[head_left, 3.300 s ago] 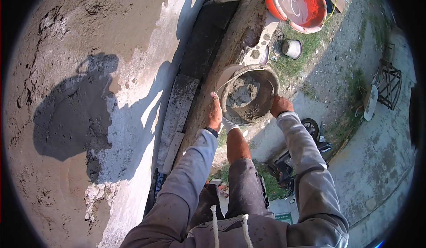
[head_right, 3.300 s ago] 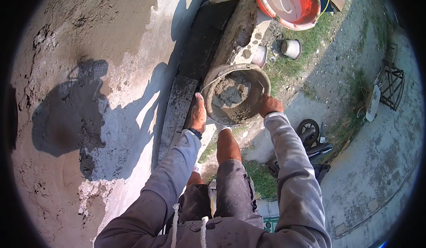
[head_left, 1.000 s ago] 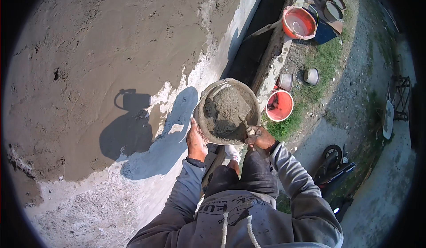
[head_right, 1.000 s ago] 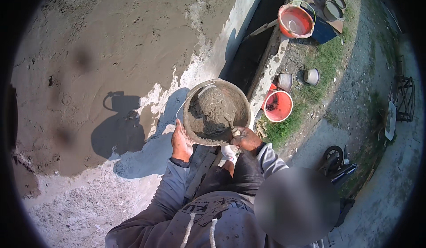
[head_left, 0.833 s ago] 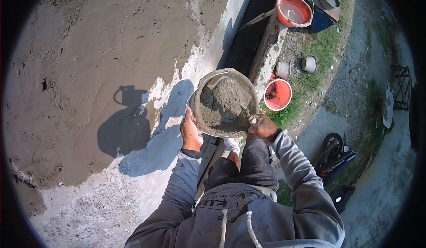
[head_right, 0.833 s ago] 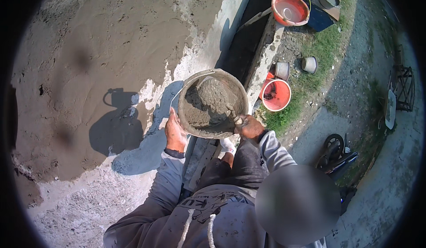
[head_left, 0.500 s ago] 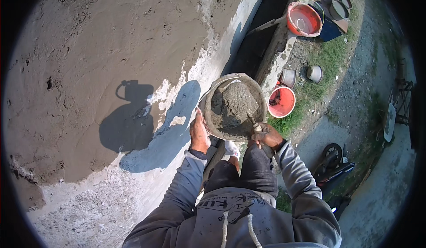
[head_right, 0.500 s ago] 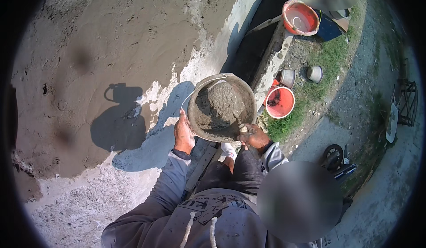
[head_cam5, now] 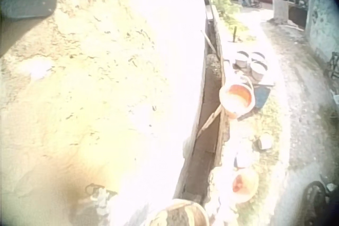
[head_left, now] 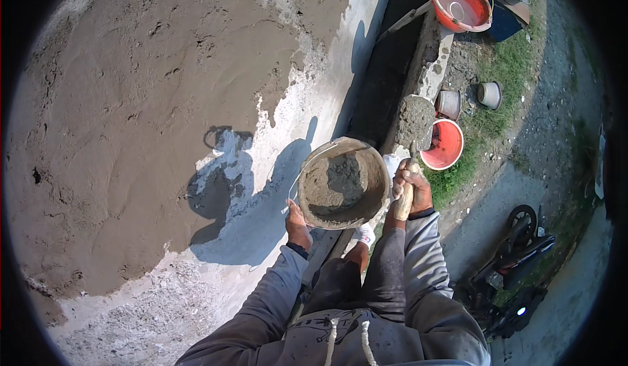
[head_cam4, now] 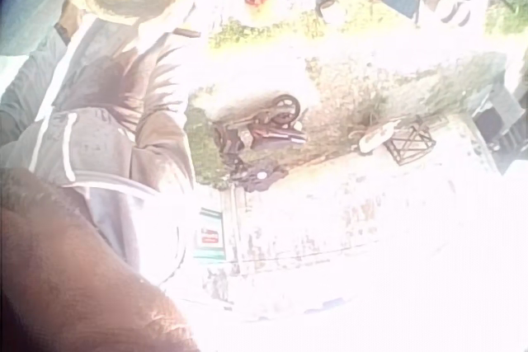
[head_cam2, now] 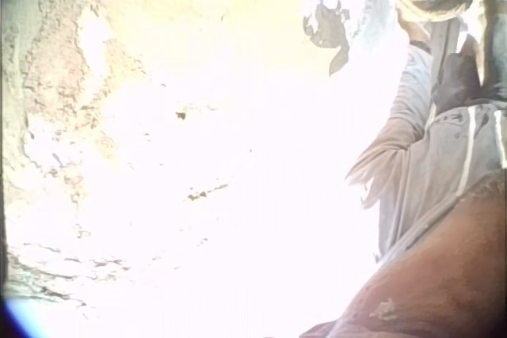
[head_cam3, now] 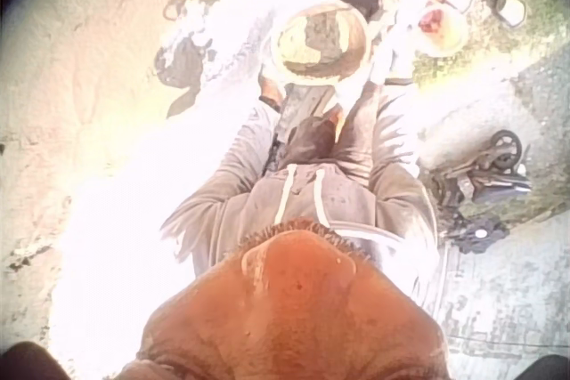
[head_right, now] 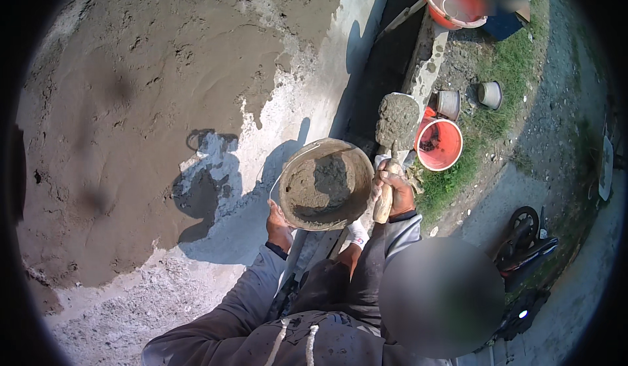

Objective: The person pours water into a bucket of cement, mixes it with a trowel, and then applies the mortar onto a wall, spreading it with the trowel.

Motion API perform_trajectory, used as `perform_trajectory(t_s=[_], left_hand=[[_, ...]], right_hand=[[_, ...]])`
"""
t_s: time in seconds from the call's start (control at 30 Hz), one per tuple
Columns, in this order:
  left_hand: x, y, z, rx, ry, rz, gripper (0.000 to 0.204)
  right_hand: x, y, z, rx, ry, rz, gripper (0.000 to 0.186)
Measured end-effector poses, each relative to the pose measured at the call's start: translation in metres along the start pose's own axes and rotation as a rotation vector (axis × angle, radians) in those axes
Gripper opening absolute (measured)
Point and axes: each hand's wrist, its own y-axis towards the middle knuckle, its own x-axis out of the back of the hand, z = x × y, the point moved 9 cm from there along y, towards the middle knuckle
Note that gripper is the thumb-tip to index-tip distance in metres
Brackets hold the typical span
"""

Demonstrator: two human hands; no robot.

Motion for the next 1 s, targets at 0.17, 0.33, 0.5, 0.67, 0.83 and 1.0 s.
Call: perform_trajectory(t_s=[0.17,0.33,0.5,0.67,0.83,1.0], left_hand=[[0.046,-0.008,0.025,0.036,0.114,-0.051,0.054],[0.111,0.004,0.032,-0.06,0.153,-0.227,0.041],[0.112,0.005,0.034,-0.07,0.208,-0.291,0.046],[0.15,0.02,0.019,-0.004,0.382,-0.301,0.049],[0.082,0.002,-0.024,-0.104,0.381,-0.261,0.061],[0.037,-0.006,-0.051,-0.244,0.206,-0.06,0.068]], right_hand=[[0.08,-0.025,0.058,0.463,-0.435,-0.536,0.015],[0.091,0.012,0.005,0.578,-0.806,-1.048,0.036],[-0.116,0.17,-0.153,0.344,-1.531,-0.216,0.054],[-0.119,0.081,-0.18,0.284,-1.196,-0.358,0.042],[0.013,-0.039,-0.099,0.267,-1.69,-0.399,0.052],[0.018,-0.061,-0.051,-0.126,-2.258,-0.09,0.032]])
